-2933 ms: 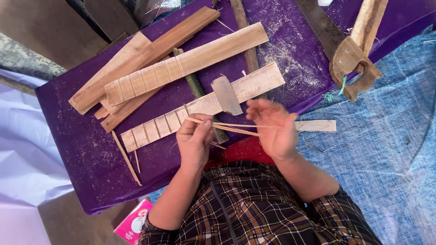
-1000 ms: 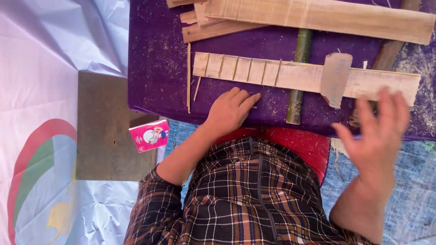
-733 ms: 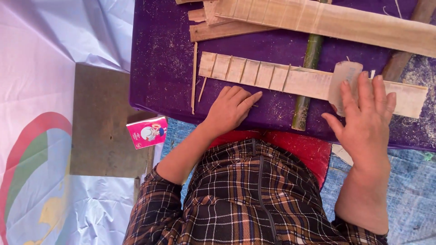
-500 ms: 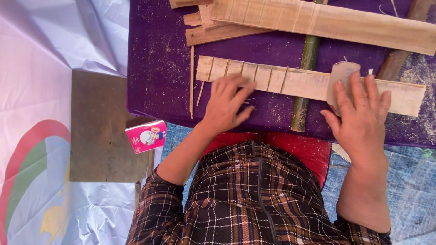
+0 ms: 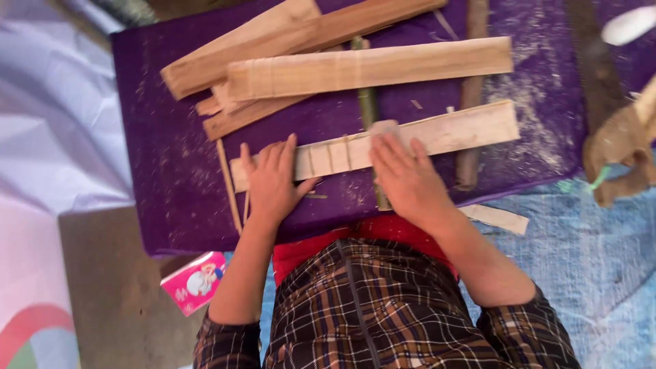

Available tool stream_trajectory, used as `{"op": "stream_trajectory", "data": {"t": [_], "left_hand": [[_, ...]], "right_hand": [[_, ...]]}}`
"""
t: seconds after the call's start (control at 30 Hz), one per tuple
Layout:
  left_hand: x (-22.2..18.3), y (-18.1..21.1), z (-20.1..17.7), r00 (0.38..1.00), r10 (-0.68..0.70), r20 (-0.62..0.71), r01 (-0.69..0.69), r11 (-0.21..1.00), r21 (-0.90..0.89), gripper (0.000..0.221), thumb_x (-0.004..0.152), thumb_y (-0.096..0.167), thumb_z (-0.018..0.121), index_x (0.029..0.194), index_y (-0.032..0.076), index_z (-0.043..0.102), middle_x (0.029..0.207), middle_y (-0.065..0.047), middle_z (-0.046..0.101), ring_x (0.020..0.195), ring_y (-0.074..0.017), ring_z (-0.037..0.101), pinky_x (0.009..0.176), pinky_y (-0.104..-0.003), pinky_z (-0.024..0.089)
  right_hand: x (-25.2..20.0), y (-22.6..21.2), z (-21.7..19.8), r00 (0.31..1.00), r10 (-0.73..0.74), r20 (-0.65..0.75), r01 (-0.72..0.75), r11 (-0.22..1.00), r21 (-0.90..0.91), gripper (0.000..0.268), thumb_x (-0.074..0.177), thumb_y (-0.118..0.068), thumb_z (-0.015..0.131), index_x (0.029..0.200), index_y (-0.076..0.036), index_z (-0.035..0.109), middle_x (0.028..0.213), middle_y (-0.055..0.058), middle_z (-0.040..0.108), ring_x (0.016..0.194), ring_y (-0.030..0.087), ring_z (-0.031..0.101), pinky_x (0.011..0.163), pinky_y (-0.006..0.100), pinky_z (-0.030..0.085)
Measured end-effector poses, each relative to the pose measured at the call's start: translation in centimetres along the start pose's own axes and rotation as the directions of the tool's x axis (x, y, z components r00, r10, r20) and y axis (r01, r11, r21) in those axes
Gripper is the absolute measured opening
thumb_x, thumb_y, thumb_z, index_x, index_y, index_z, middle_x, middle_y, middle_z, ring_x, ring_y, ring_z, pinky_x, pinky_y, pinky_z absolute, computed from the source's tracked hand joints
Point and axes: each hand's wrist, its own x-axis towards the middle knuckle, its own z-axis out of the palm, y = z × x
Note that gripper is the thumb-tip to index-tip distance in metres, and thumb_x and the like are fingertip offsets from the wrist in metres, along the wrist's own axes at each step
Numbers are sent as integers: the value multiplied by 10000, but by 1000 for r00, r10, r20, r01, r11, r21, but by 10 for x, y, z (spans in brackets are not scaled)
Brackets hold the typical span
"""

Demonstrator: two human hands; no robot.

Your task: A person is sanding a wooden board with sandpaper and organizing small wooden sticks on a low workbench.

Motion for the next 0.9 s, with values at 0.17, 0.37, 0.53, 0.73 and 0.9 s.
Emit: {"op": "stream_trajectory", "data": {"t": [0.17,0.37,0.53,0.73,0.9], "left_hand": [[1,-4,4,1000,-23,-2,23,1000,-3,1007,670,454,924,1498,34,536,1262,-128,638,1258,-313,549,1182,-688,111],[1,-5,6,999,-15,-52,15,1000,-10,915,692,486,893,1452,77,587,1251,-84,617,1227,-287,558,1181,-674,189],[2,-3,5,998,-26,-56,25,999,-24,927,671,467,910,1451,84,589,1237,-86,615,1211,-291,560,1174,-675,182],[-1,-5,3,998,-7,-66,4,999,-42,863,649,438,922,1407,143,633,1218,-74,613,1202,-291,565,1170,-667,155],[-1,-5,5,997,-13,-74,8,998,-65,805,699,473,902,1395,162,644,1213,-73,607,1198,-300,572,1153,-699,172]], "right_hand": [[-19,23,-11,999,43,-8,-43,998,-36,478,1053,-294,547,1497,-117,533,1601,87,477,1509,255,390,1218,550,214],[-47,69,-38,960,278,15,-278,960,-26,458,1097,-327,518,1483,-84,563,1601,100,487,1523,254,369,1228,550,168],[-41,85,-28,975,222,-12,-222,975,-33,514,1051,-404,570,1468,-104,592,1593,108,503,1510,287,392,1213,538,242],[-17,64,-11,983,156,-96,-159,987,-25,487,1062,-290,588,1443,12,608,1559,210,527,1489,360,416,1183,540,305],[6,-7,2,989,0,-148,3,1000,23,516,993,-295,651,1422,-12,609,1559,219,504,1496,383,387,1176,567,298]]}}
